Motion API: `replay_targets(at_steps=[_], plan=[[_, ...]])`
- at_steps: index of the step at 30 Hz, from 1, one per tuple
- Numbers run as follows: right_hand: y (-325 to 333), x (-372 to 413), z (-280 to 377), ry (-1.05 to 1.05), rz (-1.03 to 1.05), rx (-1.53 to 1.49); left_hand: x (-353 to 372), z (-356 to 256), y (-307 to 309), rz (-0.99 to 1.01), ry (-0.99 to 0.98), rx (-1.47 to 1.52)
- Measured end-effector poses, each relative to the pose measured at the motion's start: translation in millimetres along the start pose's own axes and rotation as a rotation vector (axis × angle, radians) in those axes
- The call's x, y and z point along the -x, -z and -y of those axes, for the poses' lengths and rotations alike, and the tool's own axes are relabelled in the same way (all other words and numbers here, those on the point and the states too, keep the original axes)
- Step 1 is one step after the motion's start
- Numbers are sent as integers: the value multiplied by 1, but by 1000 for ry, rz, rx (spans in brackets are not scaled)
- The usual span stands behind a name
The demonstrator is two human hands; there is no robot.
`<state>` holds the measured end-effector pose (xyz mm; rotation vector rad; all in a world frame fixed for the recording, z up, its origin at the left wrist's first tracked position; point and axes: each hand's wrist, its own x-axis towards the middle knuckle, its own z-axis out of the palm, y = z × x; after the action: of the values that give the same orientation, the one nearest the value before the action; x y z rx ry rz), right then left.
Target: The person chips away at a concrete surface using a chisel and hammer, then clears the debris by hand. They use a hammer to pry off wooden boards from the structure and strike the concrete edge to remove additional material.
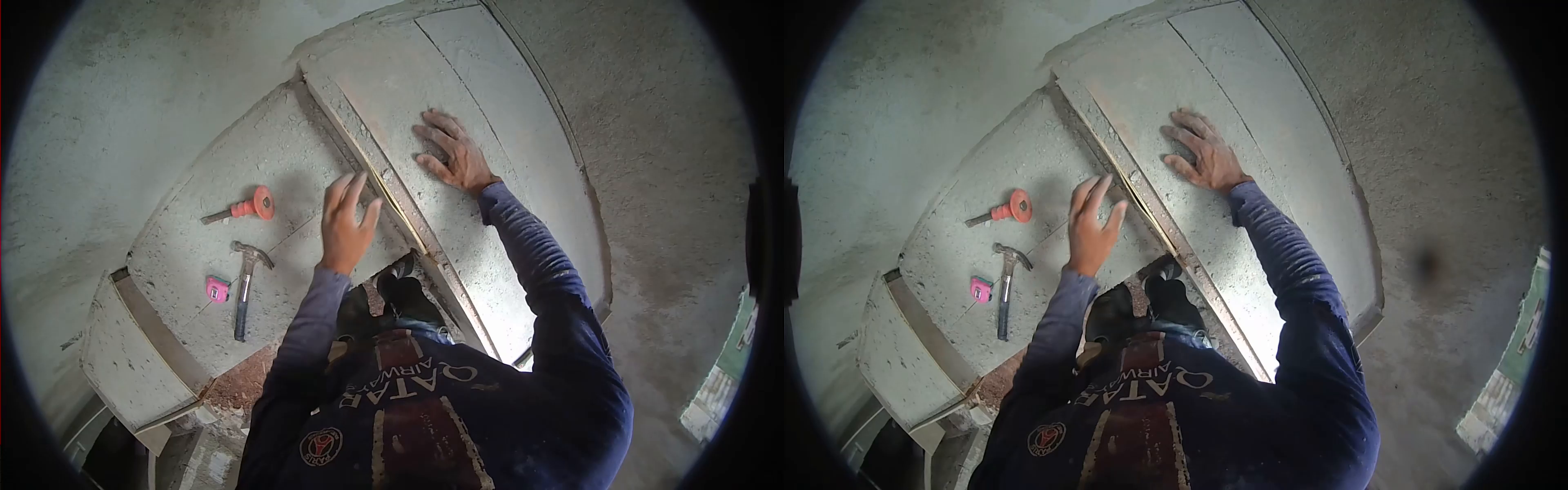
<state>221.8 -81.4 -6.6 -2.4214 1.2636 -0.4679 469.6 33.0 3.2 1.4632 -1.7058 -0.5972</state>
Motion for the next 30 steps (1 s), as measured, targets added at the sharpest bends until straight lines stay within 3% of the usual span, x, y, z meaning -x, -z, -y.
replay_targets(at_steps=[5,6,15,17,19,21,22,24,25,28,29,30], plan=[[-2,27,20,-45,-107,-49,-39,5,-44,136,-35,-250],[-4,29,23,-61,-125,-7,-40,1,-43,69,-59,-237],[-15,35,21,-261,-250,297,-38,6,-35,189,-193,-225],[-20,54,20,-298,-328,379,-37,4,-26,228,-164,-42],[-15,86,28,-294,-305,418,-20,-3,-14,188,-225,-4],[-9,121,43,-514,-196,401,8,-15,-2,310,-29,207],[-3,140,55,-531,-199,411,27,-20,3,355,-46,233],[13,169,78,-817,-128,247,65,-25,4,456,-43,289],[17,183,92,-832,-132,251,87,-26,2,526,-16,315],[31,218,146,-815,-437,227,144,-33,-13,690,31,419],[29,229,163,-746,-509,259,164,-31,-24,743,-4,406],[23,241,181,-793,-498,231,174,-39,-30,675,-124,391]])
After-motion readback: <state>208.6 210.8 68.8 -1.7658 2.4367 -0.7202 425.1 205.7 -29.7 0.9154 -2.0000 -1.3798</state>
